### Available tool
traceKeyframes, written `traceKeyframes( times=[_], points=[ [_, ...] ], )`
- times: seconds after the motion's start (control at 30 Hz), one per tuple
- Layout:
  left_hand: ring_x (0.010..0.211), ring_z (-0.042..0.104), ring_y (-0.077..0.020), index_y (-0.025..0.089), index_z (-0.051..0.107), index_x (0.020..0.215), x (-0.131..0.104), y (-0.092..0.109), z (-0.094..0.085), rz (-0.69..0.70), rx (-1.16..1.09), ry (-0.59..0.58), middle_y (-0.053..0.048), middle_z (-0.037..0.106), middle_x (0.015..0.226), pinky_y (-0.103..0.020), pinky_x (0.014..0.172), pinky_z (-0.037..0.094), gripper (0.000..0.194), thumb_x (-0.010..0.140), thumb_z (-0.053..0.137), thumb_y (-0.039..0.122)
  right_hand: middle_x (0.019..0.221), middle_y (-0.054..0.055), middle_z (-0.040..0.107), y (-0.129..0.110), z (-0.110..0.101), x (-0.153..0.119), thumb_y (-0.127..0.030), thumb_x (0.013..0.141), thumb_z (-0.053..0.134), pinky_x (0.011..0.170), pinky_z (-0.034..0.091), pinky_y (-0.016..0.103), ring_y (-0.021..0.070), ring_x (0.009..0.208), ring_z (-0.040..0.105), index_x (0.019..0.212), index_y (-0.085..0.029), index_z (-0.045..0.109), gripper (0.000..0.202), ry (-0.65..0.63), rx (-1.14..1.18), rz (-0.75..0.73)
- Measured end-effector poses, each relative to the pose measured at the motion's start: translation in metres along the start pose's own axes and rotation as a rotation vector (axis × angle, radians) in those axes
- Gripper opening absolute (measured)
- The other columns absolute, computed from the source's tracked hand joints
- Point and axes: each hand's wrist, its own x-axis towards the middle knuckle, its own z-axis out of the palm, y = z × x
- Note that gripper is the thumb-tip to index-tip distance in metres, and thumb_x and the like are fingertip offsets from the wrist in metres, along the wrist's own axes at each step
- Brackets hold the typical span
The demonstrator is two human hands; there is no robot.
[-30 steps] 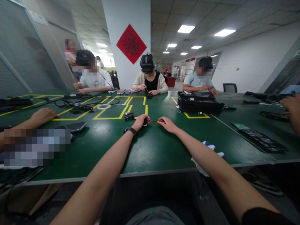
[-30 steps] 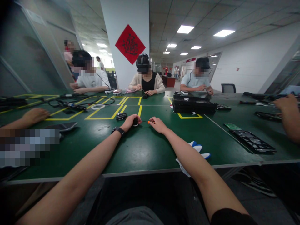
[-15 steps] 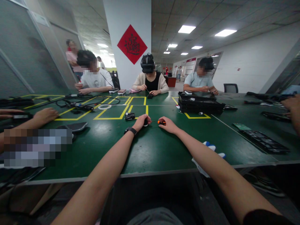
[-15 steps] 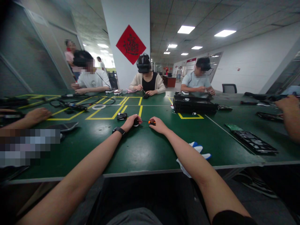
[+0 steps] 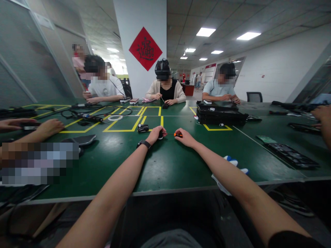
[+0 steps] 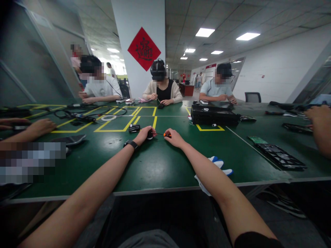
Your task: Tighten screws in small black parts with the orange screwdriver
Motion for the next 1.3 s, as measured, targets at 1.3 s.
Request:
traceKeyframes(
  times=[1.3],
  points=[
    [0.063, 0.057, -0.0138, 0.012, 0.056, 0.076, -0.002, 0.004, 0.002, -0.030, -0.003, 0.021, -0.008, 0.063, 0.073, -0.028, 0.065, 0.044, 0.043, 0.077, 0.033, 0.047, 0.083, 0.005, 0.057, 0.004, -0.003, 0.007, -0.026, 0.080, 0.041, 0.078, 0.037, 0.028, 0.0128, 0.080, 0.050, 0.077, -0.015, 0.060, 0.022, -0.014, -0.014, 0.047]
  ],
)
